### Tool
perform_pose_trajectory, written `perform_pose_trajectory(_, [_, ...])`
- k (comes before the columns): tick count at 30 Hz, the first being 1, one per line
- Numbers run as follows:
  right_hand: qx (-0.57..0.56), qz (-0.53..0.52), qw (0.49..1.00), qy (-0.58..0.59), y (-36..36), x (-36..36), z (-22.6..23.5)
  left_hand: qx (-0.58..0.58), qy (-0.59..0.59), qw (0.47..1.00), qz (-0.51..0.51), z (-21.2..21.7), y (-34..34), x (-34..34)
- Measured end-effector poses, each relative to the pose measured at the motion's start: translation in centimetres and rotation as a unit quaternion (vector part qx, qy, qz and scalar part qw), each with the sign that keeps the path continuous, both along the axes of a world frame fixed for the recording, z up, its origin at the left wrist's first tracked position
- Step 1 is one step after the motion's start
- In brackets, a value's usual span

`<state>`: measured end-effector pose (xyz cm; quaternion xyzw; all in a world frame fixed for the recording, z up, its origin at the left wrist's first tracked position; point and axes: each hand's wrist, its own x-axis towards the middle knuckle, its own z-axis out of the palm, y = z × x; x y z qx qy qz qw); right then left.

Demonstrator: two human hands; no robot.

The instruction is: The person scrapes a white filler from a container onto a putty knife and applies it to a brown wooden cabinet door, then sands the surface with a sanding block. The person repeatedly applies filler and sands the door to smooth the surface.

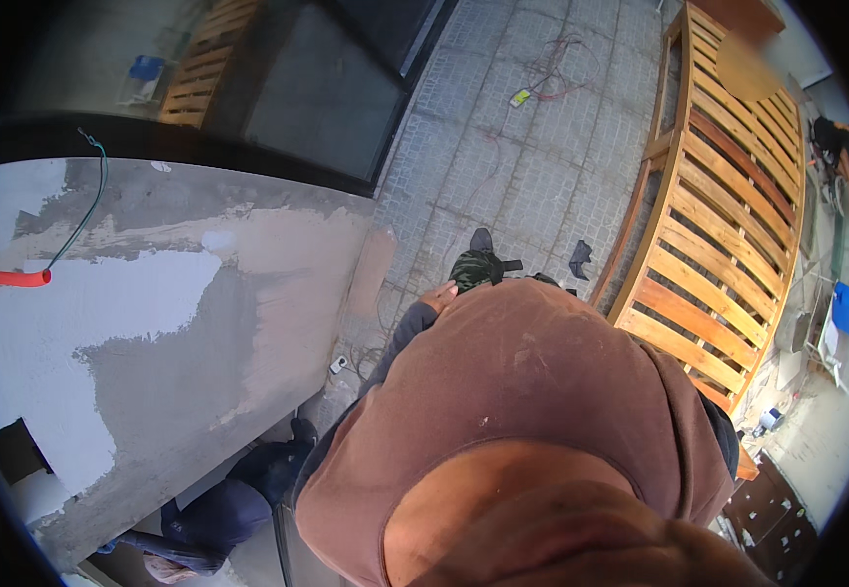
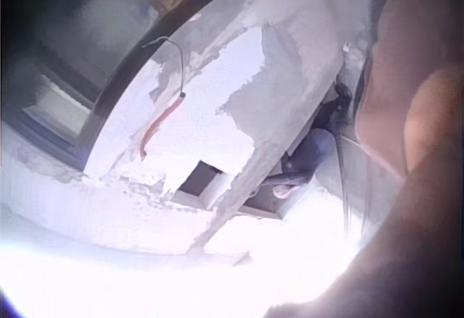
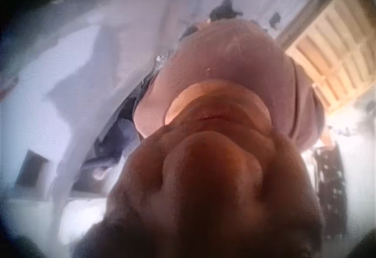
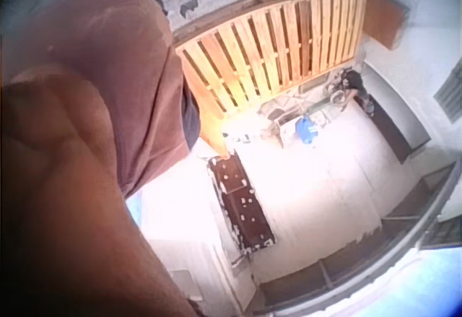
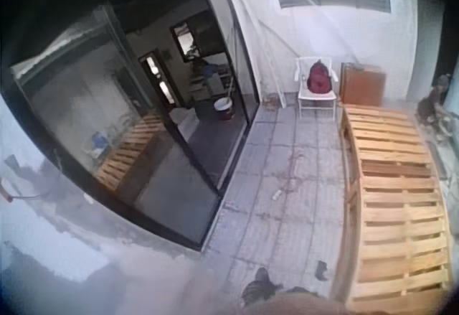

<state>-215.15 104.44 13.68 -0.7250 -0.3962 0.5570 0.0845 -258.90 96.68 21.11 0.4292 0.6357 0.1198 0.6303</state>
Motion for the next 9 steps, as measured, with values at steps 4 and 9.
perform_pose_trajectory(4, [0.004, 0.081, 0.996, -0.032, 11.6, 1.9, -1.3, -0.033, -0.070, 0.997, 0.028, 11.8, 16.5, -1.9])
perform_pose_trajectory(9, [-0.066, -0.204, 0.975, 0.055, 29.3, 2.2, 1.5, 0.227, -0.615, 0.720, -0.229, 34.1, 39.3, -5.8])
